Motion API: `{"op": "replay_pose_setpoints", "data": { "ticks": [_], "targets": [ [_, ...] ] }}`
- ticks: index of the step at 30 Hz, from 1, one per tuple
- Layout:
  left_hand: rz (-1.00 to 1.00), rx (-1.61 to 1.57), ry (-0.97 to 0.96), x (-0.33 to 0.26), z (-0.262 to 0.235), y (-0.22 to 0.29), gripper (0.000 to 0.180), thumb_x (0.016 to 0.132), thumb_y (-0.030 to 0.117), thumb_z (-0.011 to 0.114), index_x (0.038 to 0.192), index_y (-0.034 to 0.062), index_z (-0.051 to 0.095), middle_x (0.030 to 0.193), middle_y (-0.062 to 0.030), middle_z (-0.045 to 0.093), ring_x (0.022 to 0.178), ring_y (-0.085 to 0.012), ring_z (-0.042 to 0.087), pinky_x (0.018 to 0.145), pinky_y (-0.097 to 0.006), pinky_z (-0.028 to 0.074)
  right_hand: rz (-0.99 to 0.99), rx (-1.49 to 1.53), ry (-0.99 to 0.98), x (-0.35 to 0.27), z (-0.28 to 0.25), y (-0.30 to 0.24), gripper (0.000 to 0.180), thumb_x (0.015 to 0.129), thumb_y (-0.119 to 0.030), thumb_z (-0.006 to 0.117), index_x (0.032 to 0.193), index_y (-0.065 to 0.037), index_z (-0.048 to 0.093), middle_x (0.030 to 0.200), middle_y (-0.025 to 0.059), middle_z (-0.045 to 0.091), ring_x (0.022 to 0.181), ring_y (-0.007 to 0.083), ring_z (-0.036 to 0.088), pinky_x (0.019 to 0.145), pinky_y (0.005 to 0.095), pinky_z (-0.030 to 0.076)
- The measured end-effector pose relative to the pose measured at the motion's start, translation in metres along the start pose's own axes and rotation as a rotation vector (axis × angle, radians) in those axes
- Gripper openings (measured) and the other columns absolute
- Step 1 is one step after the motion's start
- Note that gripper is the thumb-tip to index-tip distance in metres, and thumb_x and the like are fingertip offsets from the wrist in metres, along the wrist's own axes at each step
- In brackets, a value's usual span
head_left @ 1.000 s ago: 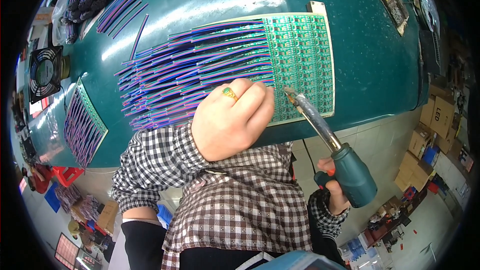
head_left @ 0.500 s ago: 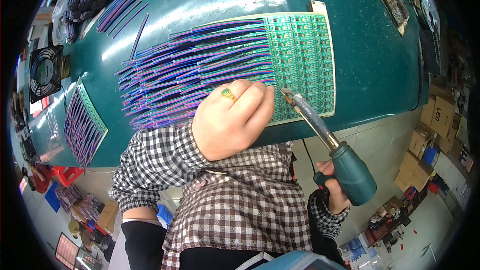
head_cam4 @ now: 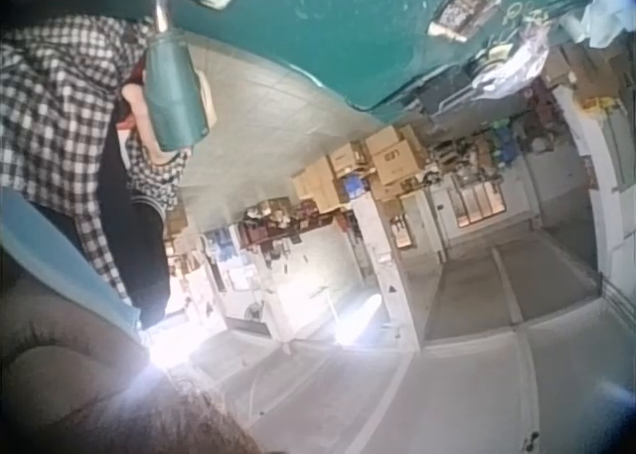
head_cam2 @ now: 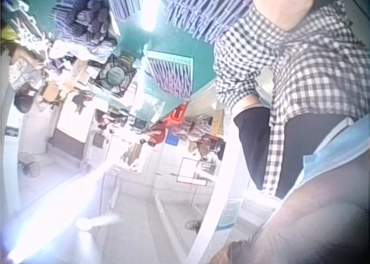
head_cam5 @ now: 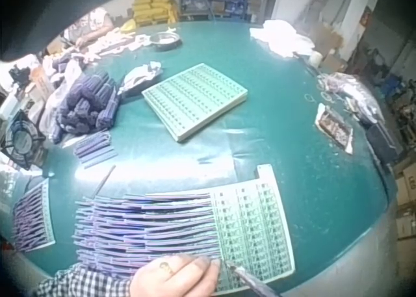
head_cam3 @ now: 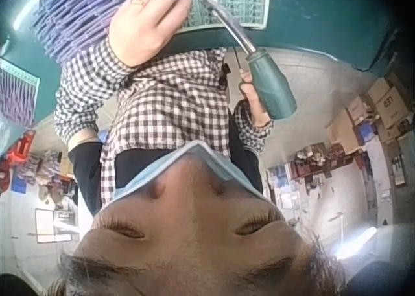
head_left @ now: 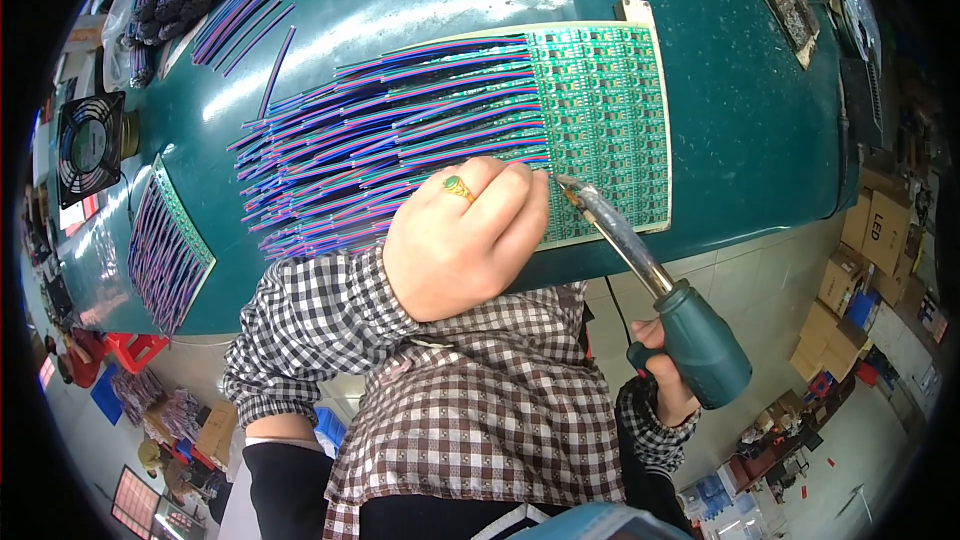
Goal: The person positions ribbon cables onto circuit boards by hand and solders the wire connections to the boards using a soldering gun.
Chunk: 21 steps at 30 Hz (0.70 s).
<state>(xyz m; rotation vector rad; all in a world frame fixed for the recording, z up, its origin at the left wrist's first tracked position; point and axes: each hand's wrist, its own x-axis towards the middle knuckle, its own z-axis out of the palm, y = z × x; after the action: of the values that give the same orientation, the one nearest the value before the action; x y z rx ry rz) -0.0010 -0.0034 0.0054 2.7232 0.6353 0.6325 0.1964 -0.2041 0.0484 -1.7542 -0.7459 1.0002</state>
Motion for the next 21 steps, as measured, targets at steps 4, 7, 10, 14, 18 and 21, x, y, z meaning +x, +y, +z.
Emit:
{"op": "replay_pose_setpoints", "data": {
  "ticks": [4,7,10,14,18,21],
  "targets": [
    [-0.002,0.002,0.003,-0.001,0.001,0.001,0.039,0.070,0.007,0.063,0.107,-0.0053,0.067,0.101,-0.0115,0.061,0.086,-0.0235,0.062,0.072,-0.033,0.055,0.005,-0.012,0.006,-0.002,-0.002,0.003,0.063,0.062,-0.032,0.096,0.100,0.007,0.063,0.083,0.0100,0.071,0.076,0.0156,0.067,0.071,0.0273,0.054],
    [0.000,-0.006,-0.002,0.000,0.000,0.001,0.040,0.070,0.008,0.063,0.107,-0.0056,0.067,0.101,-0.0115,0.061,0.086,-0.0236,0.062,0.072,-0.033,0.055,-0.034,-0.080,-0.011,-0.005,-0.009,0.010,0.063,0.062,-0.031,0.096,0.100,0.007,0.063,0.083,0.0102,0.071,0.075,0.0164,0.068,0.071,0.0281,0.055],
    [-0.002,-0.011,-0.013,-0.001,-0.001,0.001,0.040,0.069,0.008,0.063,0.107,-0.0057,0.066,0.101,-0.0117,0.061,0.087,-0.0237,0.062,0.072,-0.033,0.055,-0.049,-0.047,0.016,-0.004,-0.003,0.005,0.064,0.063,-0.031,0.095,0.101,0.008,0.062,0.082,0.0108,0.071,0.075,0.0177,0.068,0.074,0.0309,0.057],
    [0.000,-0.005,-0.012,0.001,-0.002,0.000,0.041,0.069,0.008,0.063,0.107,-0.0057,0.066,0.101,-0.0119,0.061,0.087,-0.0238,0.062,0.072,-0.033,0.055,-0.035,0.081,0.116,-0.004,0.004,-0.001,0.066,0.064,-0.030,0.094,0.103,0.009,0.060,0.082,0.0128,0.070,0.076,0.0203,0.069,0.078,0.0366,0.059],
    [0.004,-0.003,-0.007,0.001,0.000,-0.001,0.041,0.069,0.008,0.063,0.107,-0.0055,0.066,0.101,-0.0118,0.061,0.087,-0.0237,0.062,0.072,-0.033,0.055,-0.117,0.030,0.026,0.000,-0.002,0.005,0.066,0.065,-0.027,0.094,0.106,0.010,0.059,0.084,0.0137,0.069,0.078,0.0224,0.069,0.078,0.0389,0.059],
    [0.004,-0.002,-0.017,0.004,-0.002,-0.001,0.041,0.069,0.008,0.062,0.108,-0.0056,0.066,0.101,-0.0118,0.061,0.087,-0.0236,0.062,0.073,-0.034,0.055,-0.096,0.234,0.097,0.005,0.003,0.003,0.065,0.071,-0.031,0.090,0.109,0.011,0.057,0.085,0.0135,0.067,0.080,0.0236,0.067,0.077,0.0408,0.059]
  ]
}}
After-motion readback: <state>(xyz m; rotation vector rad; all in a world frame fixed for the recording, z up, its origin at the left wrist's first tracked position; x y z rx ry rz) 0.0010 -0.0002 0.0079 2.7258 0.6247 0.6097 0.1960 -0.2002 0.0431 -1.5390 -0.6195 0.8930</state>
